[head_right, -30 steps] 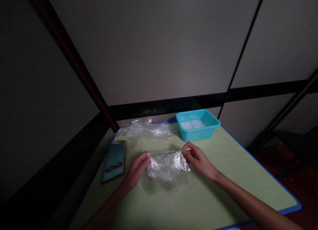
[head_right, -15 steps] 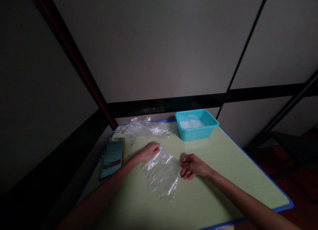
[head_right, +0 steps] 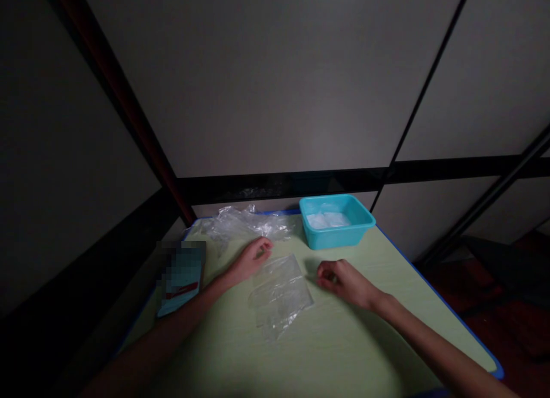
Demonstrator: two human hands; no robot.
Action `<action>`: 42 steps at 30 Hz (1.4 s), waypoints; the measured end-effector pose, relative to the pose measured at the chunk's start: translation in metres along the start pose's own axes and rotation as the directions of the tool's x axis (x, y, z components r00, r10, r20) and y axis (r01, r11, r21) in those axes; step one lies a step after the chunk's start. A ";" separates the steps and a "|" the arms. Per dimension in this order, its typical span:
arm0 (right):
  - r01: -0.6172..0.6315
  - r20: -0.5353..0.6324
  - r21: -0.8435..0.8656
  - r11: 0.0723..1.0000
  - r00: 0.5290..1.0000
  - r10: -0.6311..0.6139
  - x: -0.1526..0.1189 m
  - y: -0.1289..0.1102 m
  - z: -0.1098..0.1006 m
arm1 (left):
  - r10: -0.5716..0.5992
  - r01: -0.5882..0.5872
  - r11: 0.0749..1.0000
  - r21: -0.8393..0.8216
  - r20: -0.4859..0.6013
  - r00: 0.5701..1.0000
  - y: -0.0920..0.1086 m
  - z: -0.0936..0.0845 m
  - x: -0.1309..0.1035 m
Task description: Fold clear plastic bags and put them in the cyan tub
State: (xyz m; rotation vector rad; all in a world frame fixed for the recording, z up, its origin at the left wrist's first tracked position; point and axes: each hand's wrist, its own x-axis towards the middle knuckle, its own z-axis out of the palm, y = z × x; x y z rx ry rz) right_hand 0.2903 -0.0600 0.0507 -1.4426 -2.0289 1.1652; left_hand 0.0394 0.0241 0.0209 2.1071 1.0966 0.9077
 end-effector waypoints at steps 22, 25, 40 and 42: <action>0.527 0.159 -0.476 0.704 0.839 -0.521 0.052 0.024 0.016 | -0.260 0.213 0.946 -0.244 -0.180 0.949 -0.010 -0.019 -0.047; 0.528 0.180 -0.499 0.687 0.839 -0.514 0.050 0.027 0.014 | -0.253 0.207 0.947 -0.247 -0.173 0.952 -0.011 -0.018 -0.047; 0.494 0.149 -0.557 0.667 0.850 -0.505 0.038 0.026 0.017 | -0.216 0.179 0.957 -0.227 -0.151 0.965 -0.011 -0.018 -0.044; 0.515 0.166 -0.550 0.657 0.839 -0.519 0.038 0.023 0.020 | -0.217 0.180 0.958 -0.224 -0.155 0.964 -0.009 -0.018 -0.043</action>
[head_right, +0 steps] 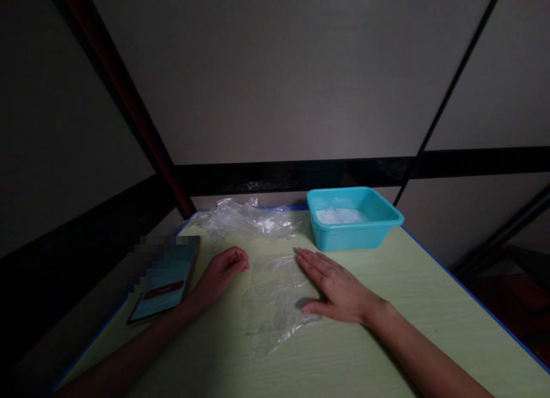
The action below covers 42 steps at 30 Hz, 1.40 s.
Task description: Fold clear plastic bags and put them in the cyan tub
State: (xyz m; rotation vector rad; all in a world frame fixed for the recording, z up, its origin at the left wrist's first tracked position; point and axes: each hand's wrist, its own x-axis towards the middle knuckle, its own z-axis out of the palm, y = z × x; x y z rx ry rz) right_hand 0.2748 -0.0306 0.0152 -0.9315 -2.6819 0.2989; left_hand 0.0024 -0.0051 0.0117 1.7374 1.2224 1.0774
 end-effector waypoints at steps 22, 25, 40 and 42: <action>-0.030 0.112 -0.121 0.992 0.993 0.044 0.003 -0.004 0.005 | 0.184 -0.279 0.798 0.534 0.225 0.957 0.011 0.014 -0.023; -0.031 0.125 -0.147 0.989 0.991 0.049 0.003 -0.004 0.006 | 0.172 -0.330 0.713 0.619 0.302 0.938 0.026 0.032 -0.027; -0.001 0.099 -0.182 0.983 0.995 0.019 0.003 -0.001 0.011 | 0.072 -0.408 0.565 0.717 0.450 0.890 0.037 0.067 -0.036; -0.006 0.103 -0.174 0.985 0.994 0.024 0.003 0.000 0.011 | 0.047 -0.394 0.554 0.733 0.445 0.894 0.036 0.061 -0.036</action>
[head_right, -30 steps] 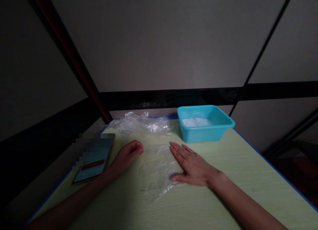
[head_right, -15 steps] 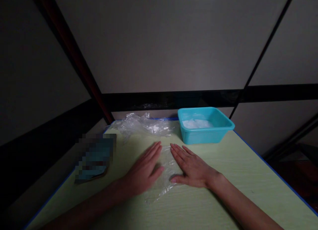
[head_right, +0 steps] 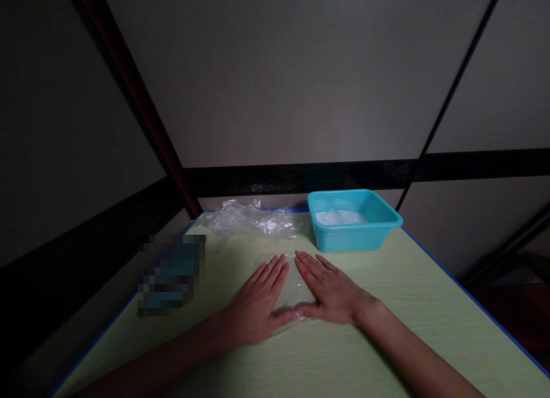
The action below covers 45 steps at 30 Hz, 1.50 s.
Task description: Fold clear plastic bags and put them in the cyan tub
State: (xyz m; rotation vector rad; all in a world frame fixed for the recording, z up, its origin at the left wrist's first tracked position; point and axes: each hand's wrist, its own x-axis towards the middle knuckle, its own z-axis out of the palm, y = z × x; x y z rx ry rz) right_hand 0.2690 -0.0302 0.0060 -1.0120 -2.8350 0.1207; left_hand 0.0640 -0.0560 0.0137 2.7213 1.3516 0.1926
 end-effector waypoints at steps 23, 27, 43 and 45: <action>0.049 -0.322 0.445 0.894 0.940 0.109 -0.023 0.004 -0.014 | -0.268 -0.093 0.303 -0.948 -0.178 0.947 -0.049 -0.011 -0.027; 0.112 -0.260 0.221 0.969 0.964 -0.052 -0.036 0.001 -0.023 | -0.294 -0.053 0.256 -0.965 -0.130 0.947 -0.045 -0.011 -0.023; 0.201 -0.091 -0.150 0.968 0.972 -0.216 -0.038 -0.023 -0.032 | -0.360 0.084 0.221 -0.972 -0.001 0.933 -0.047 -0.008 -0.017; 0.215 -0.093 -0.192 0.958 0.967 -0.236 -0.038 -0.024 -0.032 | -0.361 0.087 0.221 -0.971 0.001 0.932 -0.047 -0.008 -0.017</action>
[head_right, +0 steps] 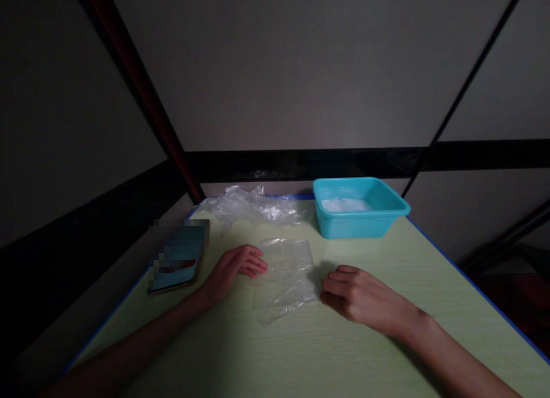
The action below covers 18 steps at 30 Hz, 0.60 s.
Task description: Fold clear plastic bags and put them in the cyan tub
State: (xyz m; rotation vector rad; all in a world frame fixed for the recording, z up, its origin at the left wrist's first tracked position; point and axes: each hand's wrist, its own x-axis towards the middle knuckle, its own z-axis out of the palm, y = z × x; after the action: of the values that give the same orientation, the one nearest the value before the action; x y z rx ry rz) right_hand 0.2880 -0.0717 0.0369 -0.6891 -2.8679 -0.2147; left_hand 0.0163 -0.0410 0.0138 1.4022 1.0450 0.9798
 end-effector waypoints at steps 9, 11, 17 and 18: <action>0.070 -0.065 -0.060 0.996 0.995 -0.074 0.003 -0.003 0.003 | -0.016 0.016 1.000 -0.002 -0.005 1.000 0.000 0.001 0.001; 0.063 -0.105 -0.042 0.997 0.992 -0.067 0.003 -0.004 0.004 | -0.012 0.012 1.000 -0.001 -0.007 1.000 0.000 0.001 0.001; 0.057 -0.159 0.052 0.997 0.986 -0.048 -0.001 -0.002 0.006 | -0.026 0.026 1.000 -0.005 -0.011 1.000 0.000 0.001 0.002; 0.058 -0.152 0.069 0.996 0.987 -0.047 -0.002 -0.001 0.007 | -0.030 0.030 1.000 -0.007 -0.010 0.999 0.000 0.001 0.002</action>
State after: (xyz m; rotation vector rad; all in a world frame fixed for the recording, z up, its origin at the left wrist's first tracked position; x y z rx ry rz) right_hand 0.2880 -0.0720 0.0296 -0.5587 -2.7364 -0.1605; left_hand 0.0178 -0.0393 0.0133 1.3732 1.0667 0.9684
